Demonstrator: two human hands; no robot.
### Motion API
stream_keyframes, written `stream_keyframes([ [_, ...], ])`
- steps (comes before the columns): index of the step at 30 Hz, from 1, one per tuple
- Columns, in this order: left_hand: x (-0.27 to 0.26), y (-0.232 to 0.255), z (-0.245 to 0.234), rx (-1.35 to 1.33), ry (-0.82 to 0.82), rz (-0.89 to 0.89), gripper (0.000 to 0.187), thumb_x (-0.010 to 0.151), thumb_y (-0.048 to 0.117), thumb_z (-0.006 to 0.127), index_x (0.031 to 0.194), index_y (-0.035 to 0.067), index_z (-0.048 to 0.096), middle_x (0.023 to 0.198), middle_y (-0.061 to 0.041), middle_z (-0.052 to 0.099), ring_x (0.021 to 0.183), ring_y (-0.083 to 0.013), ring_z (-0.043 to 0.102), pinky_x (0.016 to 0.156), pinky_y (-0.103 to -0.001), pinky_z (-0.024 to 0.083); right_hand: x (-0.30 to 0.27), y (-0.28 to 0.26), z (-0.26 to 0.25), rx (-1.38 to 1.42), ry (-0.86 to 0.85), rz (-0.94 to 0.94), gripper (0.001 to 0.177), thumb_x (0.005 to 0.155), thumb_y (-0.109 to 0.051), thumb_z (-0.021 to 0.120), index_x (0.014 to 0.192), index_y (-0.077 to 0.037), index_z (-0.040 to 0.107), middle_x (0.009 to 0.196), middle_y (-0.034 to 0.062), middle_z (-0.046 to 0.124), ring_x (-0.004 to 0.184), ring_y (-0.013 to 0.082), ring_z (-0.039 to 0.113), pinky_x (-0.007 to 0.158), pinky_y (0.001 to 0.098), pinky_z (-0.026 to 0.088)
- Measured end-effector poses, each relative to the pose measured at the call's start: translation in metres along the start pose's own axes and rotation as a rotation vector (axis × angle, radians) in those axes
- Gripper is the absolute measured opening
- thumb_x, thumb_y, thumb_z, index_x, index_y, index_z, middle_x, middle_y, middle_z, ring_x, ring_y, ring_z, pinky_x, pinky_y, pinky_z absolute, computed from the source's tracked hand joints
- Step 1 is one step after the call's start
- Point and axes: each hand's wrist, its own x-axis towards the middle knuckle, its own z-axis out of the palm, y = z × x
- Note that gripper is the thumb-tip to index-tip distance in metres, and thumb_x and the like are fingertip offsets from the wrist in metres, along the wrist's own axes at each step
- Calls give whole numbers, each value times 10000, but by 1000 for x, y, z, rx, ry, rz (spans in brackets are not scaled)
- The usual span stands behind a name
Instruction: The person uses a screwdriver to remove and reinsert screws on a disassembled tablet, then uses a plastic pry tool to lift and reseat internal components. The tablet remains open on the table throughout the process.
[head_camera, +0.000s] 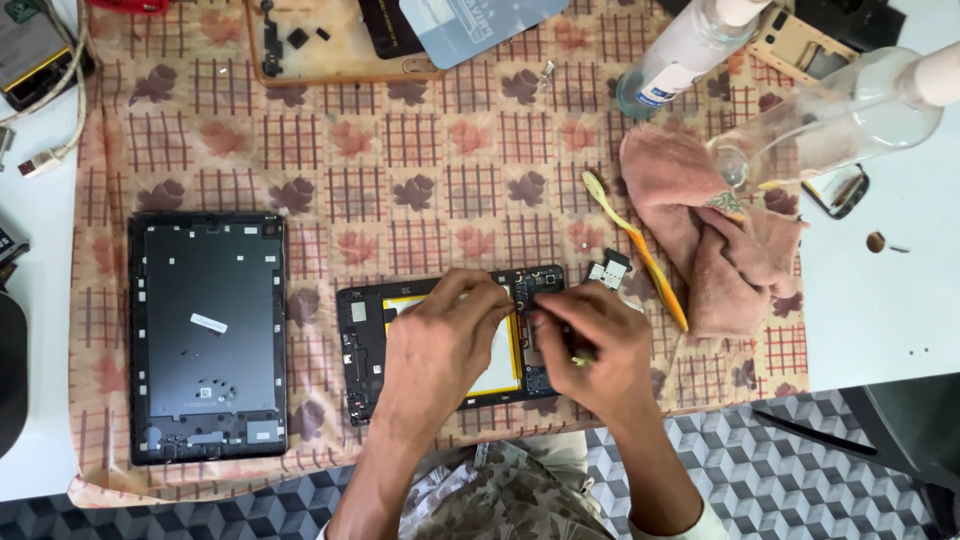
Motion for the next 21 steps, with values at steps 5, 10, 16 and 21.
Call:
stream_keyframes([
  [5,-4,-5,1,-16,-19,7,105,863,24,758,958,61,732,1029,-42,698,725,-179,753,604,-307,594,17,-20,-4,-107,-70,-102,311,712,-44,770,1021,-77,759,888,73,701,736,213,685,627,325,552],
  [10,-4,-10,2,-48,-36,-15,108,875,43,776,975,42,735,1052,-72,692,755,-166,760,596,-283,596,23,-19,-4,-93,-89,-115,257,727,-64,821,977,-85,765,876,41,697,715,186,677,605,319,541],
  [16,-3,-18,0,-20,-142,-10,165,864,4,764,1026,22,740,1104,-86,672,747,-156,732,614,-250,614,24,-10,0,-95,-91,-146,263,690,-60,834,941,-49,757,848,49,692,673,178,655,562,314,514],
  [21,-1,-19,-8,-28,-211,-26,246,826,-33,754,1069,8,745,1090,-86,676,764,-161,706,611,-254,607,26,-7,4,-100,-85,-107,232,736,-65,853,946,-41,756,835,50,706,682,158,666,561,287,519],
])
